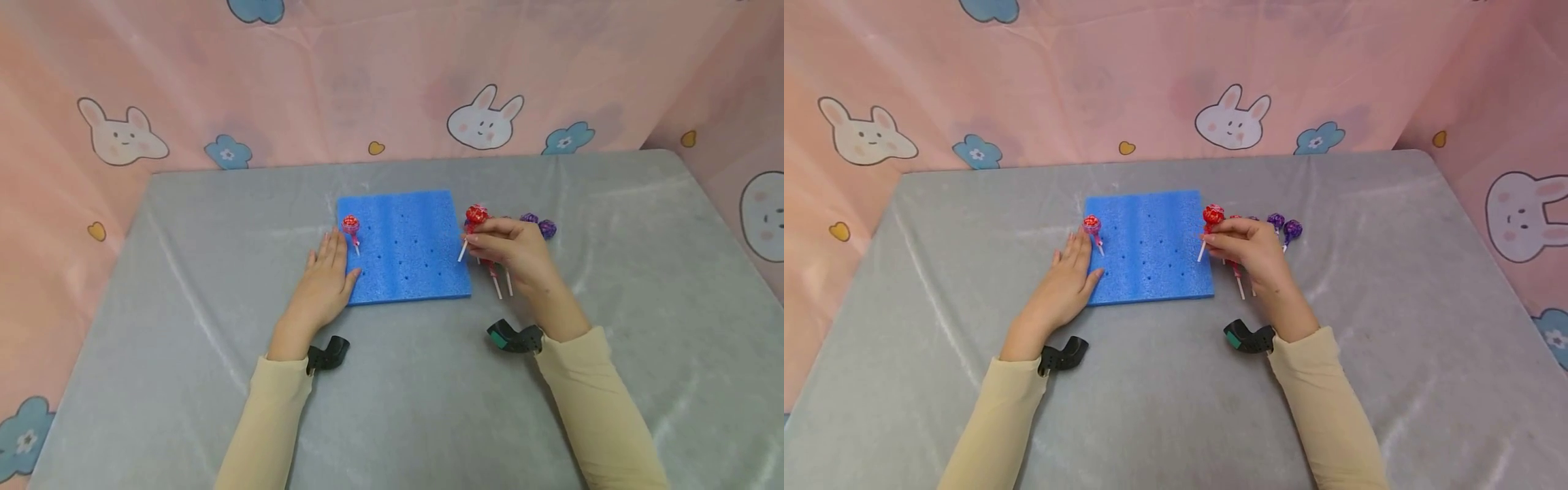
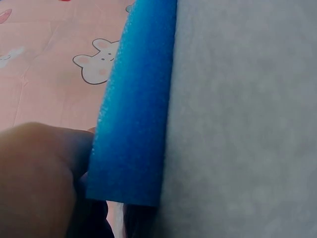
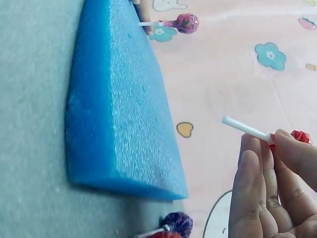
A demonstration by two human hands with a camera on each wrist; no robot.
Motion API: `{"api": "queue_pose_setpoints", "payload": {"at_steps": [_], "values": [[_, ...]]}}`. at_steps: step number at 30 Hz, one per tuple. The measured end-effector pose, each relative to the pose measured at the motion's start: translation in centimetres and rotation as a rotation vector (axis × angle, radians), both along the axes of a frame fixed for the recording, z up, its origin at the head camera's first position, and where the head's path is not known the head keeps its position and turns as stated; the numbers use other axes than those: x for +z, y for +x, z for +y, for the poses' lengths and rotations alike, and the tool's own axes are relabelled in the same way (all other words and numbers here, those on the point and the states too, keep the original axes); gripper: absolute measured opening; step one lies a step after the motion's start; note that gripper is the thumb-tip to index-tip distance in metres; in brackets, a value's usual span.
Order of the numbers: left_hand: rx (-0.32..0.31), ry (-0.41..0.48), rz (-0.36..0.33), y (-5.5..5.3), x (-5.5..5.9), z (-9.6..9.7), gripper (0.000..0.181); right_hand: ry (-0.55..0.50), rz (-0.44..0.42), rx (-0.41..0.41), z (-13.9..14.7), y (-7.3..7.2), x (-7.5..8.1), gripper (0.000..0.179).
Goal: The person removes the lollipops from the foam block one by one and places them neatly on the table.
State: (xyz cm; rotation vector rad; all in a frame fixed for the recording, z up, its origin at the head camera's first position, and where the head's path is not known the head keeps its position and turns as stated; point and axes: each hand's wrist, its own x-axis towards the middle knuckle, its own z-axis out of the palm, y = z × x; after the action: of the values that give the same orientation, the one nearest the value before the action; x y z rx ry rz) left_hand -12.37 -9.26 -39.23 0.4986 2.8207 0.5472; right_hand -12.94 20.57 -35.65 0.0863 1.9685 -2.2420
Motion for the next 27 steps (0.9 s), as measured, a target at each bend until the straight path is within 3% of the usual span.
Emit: {"api": "queue_pose_setpoints", "payload": {"at_steps": [15,27], "values": [[0.002,-0.002,-0.010,0.1,0.1,0.1,0.065,-0.083,0.097,-0.004,4.5,2.1,-0.3,0.027],[0.006,0.000,-0.013,0.0,0.2,0.0,0.065,-0.040,0.033,-0.059,8.5,3.6,0.2,0.021]]}}
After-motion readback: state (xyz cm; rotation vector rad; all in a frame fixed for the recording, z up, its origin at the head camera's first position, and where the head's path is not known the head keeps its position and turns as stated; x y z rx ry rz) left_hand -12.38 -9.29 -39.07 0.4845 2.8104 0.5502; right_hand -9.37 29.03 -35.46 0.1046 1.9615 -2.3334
